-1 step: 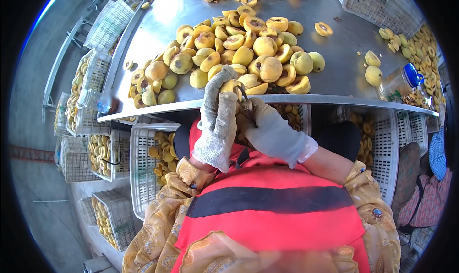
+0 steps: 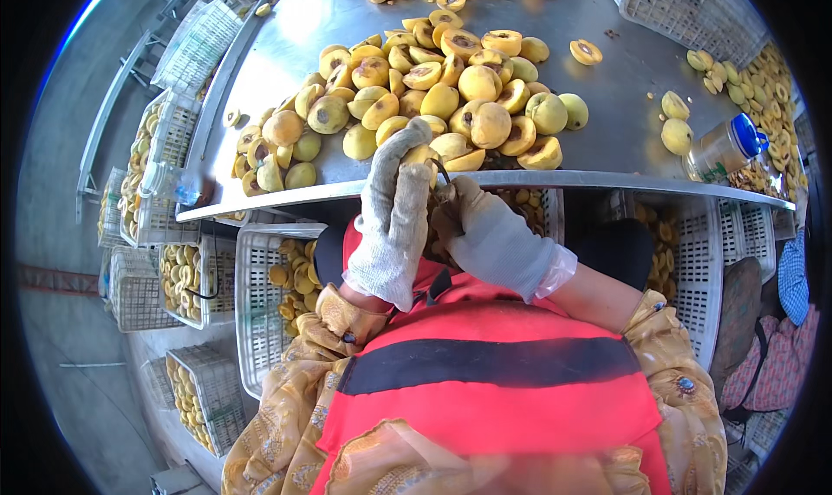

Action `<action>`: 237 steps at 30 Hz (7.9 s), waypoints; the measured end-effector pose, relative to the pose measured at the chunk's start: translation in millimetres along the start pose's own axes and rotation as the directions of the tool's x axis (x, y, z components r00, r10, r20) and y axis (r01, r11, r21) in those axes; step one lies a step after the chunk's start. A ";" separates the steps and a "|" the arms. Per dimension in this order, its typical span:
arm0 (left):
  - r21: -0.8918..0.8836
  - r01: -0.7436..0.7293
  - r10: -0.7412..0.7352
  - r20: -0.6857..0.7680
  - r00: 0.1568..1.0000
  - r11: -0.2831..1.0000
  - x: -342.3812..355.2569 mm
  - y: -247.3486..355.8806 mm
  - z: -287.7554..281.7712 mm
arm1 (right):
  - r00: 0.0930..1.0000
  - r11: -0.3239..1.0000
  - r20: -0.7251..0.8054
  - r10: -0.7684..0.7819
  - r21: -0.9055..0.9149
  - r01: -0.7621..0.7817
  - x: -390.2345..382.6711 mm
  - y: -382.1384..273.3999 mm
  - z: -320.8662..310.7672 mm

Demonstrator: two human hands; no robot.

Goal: The person sits at a metal table and uses a small knife to cut open yellow apricots, remove the pits, and place the fruit halves into white plastic crates. The person handles the apricots one by one, separating the flesh from the stone.

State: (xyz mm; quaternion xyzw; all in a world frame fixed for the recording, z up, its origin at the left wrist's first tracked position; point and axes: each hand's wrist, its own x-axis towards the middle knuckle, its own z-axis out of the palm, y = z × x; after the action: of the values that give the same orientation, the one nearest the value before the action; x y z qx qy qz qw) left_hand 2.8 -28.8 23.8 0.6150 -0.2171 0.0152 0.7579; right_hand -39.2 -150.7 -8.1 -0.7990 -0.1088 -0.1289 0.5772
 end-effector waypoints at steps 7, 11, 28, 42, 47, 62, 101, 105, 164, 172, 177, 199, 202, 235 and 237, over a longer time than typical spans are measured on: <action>0.076 0.094 -0.091 -0.033 0.995 0.993 0.0 -0.2 -5.9 | 0.567 0.644 0.610 0.554 0.119 -0.756 16.7 -67.5 -36.0; 0.083 0.389 -0.397 0.165 0.903 0.918 16.0 7.3 -20.3 | 0.494 0.631 0.646 0.581 0.026 -0.775 19.1 -62.0 -39.4; 0.720 0.490 -0.353 -0.350 0.868 0.491 12.8 59.1 -154.9 | 0.394 0.564 0.780 0.485 0.066 -0.823 -6.6 -16.3 -79.3; 0.846 0.321 -0.344 -0.176 0.922 0.427 65.9 -33.2 -59.7 | 0.616 0.563 0.574 0.540 0.297 -0.771 1.9 -17.6 -68.4; 0.171 0.270 -0.243 -0.161 0.957 0.948 36.1 -14.2 -50.8 | 0.730 0.665 0.467 0.500 0.333 -0.669 25.5 -25.6 -57.7; -0.535 0.448 -0.339 0.294 0.894 0.716 -0.6 14.5 -29.3 | 0.843 0.712 0.314 0.437 0.452 -0.537 22.8 -39.3 -64.0; -0.017 0.204 -0.204 -0.083 0.975 0.979 -4.2 -4.9 -15.0 | 0.805 0.907 0.432 0.407 -0.084 -0.414 23.6 -42.3 -31.2; -0.090 0.144 -0.162 -0.237 0.958 0.985 -1.0 -5.6 -4.8 | 0.560 0.618 0.568 0.603 0.112 -0.778 27.1 -69.7 -31.1; 0.709 -0.188 -0.085 0.331 0.940 0.680 26.1 7.5 -16.3 | 0.528 0.631 0.528 0.665 -0.020 -0.775 20.8 -54.3 -31.6; -0.224 0.594 -0.577 0.141 0.804 0.773 31.2 -16.2 -18.1 | 0.467 0.480 0.636 0.615 0.167 -0.861 22.7 -47.3 -41.2; -0.713 0.470 -0.510 0.182 0.841 0.521 13.3 12.3 -19.8 | 0.472 0.144 0.844 0.254 0.450 -0.881 21.8 -26.5 -51.0; 0.407 -0.508 0.371 0.371 0.851 0.759 8.2 3.9 -25.1 | 0.400 0.487 0.629 0.667 0.037 -0.872 25.0 -85.7 -47.1; 0.440 -0.518 0.336 0.427 0.839 0.734 8.9 5.3 -26.2 | 0.505 0.530 0.505 0.700 0.107 -0.841 15.4 -87.8 -32.9; -0.413 0.222 -0.323 -0.194 0.926 0.883 2.6 -10.1 2.6 | 0.979 0.971 0.075 0.190 -0.160 -0.176 -1.2 -4.3 6.7; -0.406 0.234 -0.336 -0.201 0.920 0.884 2.9 -14.9 -3.5 | 0.948 0.948 0.146 0.282 0.111 -0.298 0.0 -2.1 1.8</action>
State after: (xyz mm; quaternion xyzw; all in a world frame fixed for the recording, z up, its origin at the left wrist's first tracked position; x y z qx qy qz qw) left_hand 10.8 -29.8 10.6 0.4769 -0.0190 -0.0567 0.8769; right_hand -39.7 -148.3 -6.8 -0.7731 -0.0350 0.0165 0.6331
